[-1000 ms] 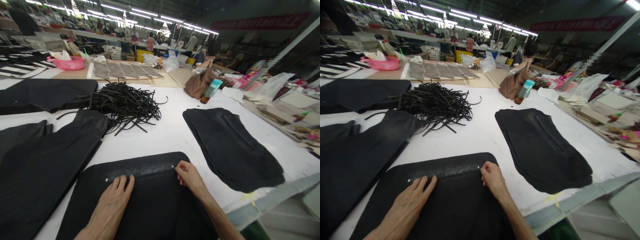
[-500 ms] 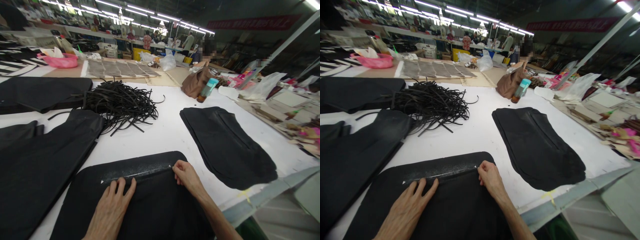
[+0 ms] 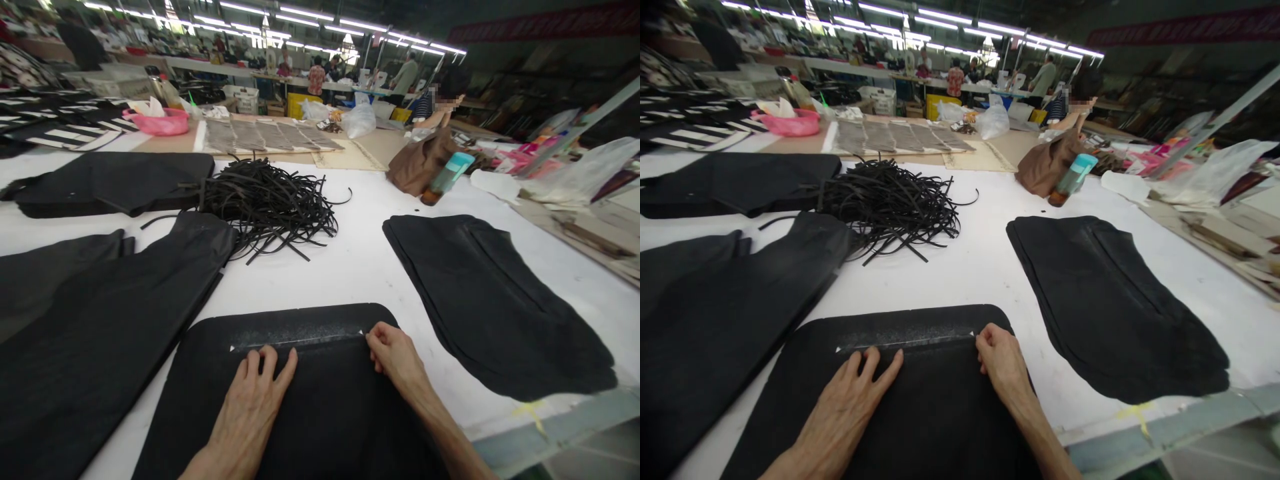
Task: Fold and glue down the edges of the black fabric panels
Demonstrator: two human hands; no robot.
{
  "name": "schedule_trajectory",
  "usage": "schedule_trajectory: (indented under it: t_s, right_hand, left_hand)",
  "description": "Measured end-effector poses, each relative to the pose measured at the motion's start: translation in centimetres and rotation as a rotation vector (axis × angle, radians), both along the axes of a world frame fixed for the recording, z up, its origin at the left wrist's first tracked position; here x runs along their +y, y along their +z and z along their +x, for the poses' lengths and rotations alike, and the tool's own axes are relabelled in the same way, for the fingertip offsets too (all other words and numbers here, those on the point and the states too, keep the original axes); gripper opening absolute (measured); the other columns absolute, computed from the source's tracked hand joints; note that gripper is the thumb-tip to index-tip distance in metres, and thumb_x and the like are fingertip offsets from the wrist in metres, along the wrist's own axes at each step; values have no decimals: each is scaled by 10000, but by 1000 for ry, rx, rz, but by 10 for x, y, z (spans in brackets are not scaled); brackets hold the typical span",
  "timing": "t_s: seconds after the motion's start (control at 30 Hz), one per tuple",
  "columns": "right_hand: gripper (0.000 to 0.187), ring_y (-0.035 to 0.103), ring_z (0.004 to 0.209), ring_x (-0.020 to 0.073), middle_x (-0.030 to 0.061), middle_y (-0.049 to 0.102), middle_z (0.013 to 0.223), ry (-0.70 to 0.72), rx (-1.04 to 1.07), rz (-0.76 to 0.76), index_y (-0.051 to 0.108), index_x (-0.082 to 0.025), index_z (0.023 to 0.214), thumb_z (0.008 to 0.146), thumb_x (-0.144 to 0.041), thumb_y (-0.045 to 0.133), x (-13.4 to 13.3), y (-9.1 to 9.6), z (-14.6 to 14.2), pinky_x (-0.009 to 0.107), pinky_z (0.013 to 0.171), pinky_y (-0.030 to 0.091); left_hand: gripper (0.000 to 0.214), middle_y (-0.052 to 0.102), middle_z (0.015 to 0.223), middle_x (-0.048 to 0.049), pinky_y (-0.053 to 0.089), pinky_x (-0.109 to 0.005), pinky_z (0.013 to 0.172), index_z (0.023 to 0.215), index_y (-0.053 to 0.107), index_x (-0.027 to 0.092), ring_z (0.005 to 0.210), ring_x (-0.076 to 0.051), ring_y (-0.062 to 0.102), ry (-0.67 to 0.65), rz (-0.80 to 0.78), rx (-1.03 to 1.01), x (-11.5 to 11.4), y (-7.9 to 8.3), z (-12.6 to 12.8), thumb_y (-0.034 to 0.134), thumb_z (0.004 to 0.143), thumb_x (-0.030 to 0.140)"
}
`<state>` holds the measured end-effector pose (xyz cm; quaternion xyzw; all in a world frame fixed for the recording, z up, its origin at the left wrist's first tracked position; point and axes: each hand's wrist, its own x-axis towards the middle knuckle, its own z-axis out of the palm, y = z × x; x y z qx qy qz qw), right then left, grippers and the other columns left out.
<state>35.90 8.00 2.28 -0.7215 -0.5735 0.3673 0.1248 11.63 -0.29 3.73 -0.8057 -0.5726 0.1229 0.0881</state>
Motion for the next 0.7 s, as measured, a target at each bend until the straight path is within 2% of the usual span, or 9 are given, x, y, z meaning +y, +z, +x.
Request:
schedule_trajectory:
  t_s: [0.33,0.57,0.63,0.7]
  right_hand:
    - [137,546,406,102,-43,575,492,-6,1,-19,464,-208,620,747,-236,419,1,0,0,188,382,350]
    - [118,496,359,105,-59,539,455,-60,41,8,379,-227,689,796,-246,426,1,1,-3,190,362,307]
    - [114,510,387,116,-52,544,474,-25,-56,41,391,-223,707,810,-245,434,1,4,-2,202,392,321]
    - [71,561,486,149,-20,580,547,7,-278,126,447,-212,750,815,-236,460,-1,9,-1,232,463,361]
  left_hand:
    - [701,551,952,-126,433,-366,618,1339,298,378,754,-263,564,31,-28,100,6,6,15,405,762,-5]
    - [733,575,908,-107,427,-353,583,1355,202,436,713,-256,589,33,-21,199,8,5,22,393,788,11]
    - [735,579,901,-109,426,-352,576,1359,195,430,705,-260,590,27,-4,191,7,2,22,389,788,10]
    - [735,583,909,-115,426,-353,570,1357,211,424,693,-262,591,15,16,192,6,1,21,389,782,3]
